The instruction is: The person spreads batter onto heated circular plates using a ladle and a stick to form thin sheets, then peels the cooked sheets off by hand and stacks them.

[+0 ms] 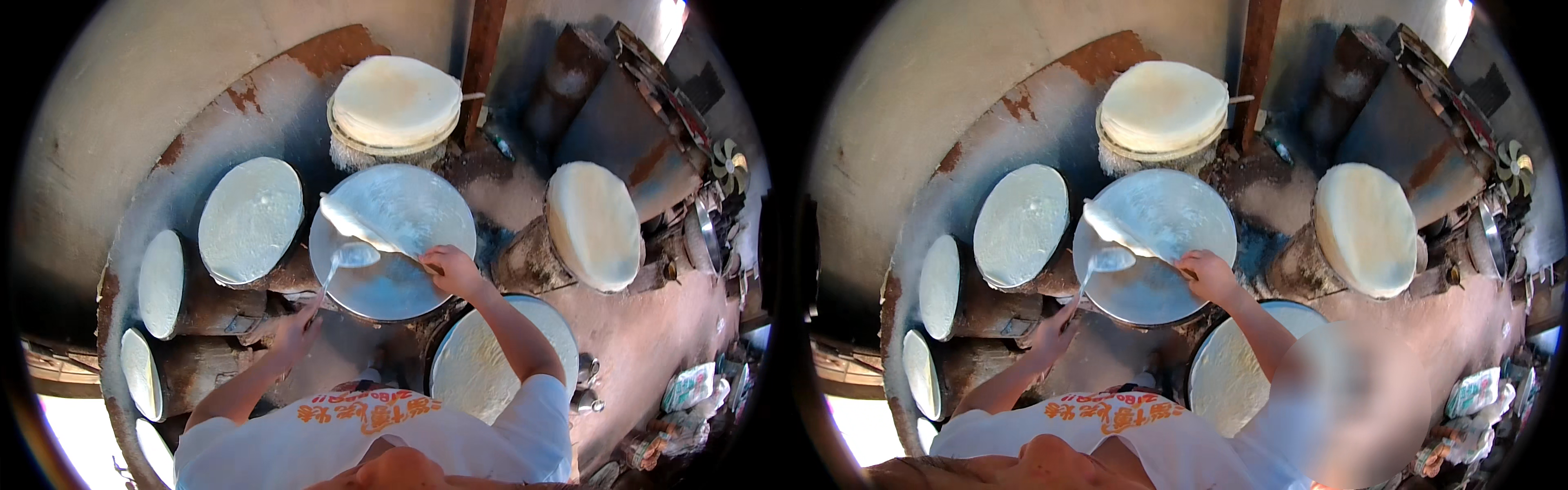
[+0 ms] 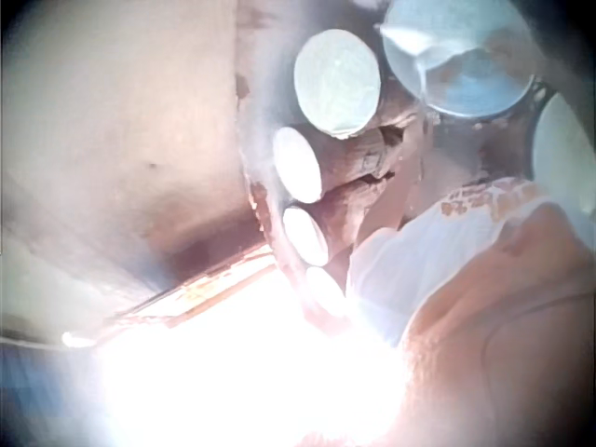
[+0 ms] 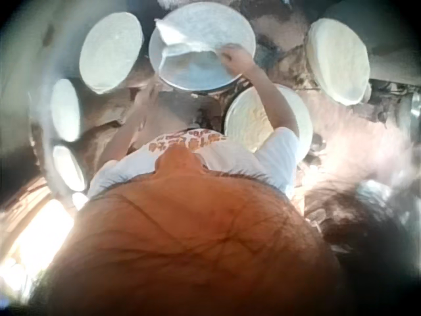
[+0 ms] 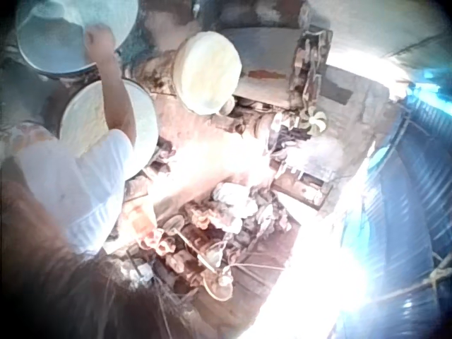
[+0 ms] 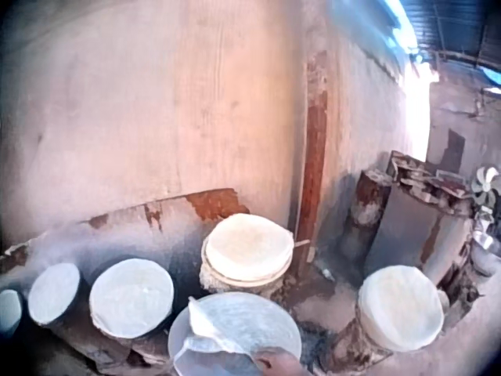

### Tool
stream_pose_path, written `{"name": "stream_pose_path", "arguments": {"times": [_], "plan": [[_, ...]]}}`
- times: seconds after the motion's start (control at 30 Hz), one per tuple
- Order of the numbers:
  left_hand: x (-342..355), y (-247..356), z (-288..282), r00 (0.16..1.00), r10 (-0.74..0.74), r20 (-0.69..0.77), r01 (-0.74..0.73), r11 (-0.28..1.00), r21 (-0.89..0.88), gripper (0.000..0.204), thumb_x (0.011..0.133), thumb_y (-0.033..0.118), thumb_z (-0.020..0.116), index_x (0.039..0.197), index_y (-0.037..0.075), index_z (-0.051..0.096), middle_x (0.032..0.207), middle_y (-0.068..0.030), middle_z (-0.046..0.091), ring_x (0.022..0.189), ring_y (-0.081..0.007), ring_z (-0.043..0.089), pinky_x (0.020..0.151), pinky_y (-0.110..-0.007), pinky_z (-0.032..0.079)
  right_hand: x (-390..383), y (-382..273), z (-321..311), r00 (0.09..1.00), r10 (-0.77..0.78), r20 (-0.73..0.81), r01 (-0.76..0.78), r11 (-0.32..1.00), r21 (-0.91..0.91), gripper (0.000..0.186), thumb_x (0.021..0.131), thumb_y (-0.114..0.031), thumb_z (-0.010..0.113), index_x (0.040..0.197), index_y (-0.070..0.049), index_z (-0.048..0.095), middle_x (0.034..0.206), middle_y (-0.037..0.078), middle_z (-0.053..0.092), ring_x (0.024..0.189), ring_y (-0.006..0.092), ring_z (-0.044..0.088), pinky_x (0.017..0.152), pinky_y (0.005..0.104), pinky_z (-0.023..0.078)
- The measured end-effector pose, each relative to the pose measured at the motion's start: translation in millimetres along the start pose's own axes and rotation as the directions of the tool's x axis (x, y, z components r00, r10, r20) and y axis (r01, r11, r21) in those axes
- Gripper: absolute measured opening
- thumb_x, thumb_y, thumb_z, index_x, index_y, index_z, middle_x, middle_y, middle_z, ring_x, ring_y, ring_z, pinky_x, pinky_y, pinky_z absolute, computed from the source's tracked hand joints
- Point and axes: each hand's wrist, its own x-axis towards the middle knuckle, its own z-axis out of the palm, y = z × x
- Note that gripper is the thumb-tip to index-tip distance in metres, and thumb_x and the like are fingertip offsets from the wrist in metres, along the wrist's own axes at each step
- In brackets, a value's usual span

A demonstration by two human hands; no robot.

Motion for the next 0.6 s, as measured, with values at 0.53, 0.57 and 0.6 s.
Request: {"name": "stream_pose_path", "arguments": {"times": [0.53,0.57,0.6], "plan": [[-21,-31,-8,0.966,-0.253,-0.056,0.165,0.768,-0.619,0.056,0.092,0.012,0.052,0.144,0.019,0.034,0.057,0.0017,0.045,0.038,-0.0074,0.038,0.036,-0.024,0.034,-4,10,-45,0.953,0.135,0.271,-0.175,0.976,0.131,0.026,0.07,-0.006,0.071,0.096,-0.009,0.069,0.096,0.009,0.067,0.083,0.0233,0.064,0.073,0.0302,0.05],[-31,-33,-3,0.963,-0.262,-0.063,0.17,0.771,-0.613,0.056,0.092,0.012,0.052,0.144,0.019,0.034,0.057,0.0017,0.045,0.038,-0.0074,0.038,0.036,-0.024,0.034,-12,6,-38,0.955,0.103,0.278,-0.156,0.972,0.175,0.029,0.068,-0.002,0.069,0.096,-0.009,0.069,0.094,0.008,0.066,0.083,0.022,0.064,0.071,0.0295,0.05],[-35,-35,3,0.968,-0.245,-0.048,0.17,0.789,-0.591,0.057,0.092,0.011,0.052,0.145,0.019,0.032,0.057,0.0015,0.044,0.038,-0.0073,0.038,0.036,-0.024,0.034,-19,4,-36,0.96,0.079,0.268,-0.136,0.97,0.204,0.032,0.066,0.001,0.066,0.096,-0.009,0.069,0.093,0.008,0.066,0.082,0.0207,0.063,0.07,0.0288,0.049]]}}
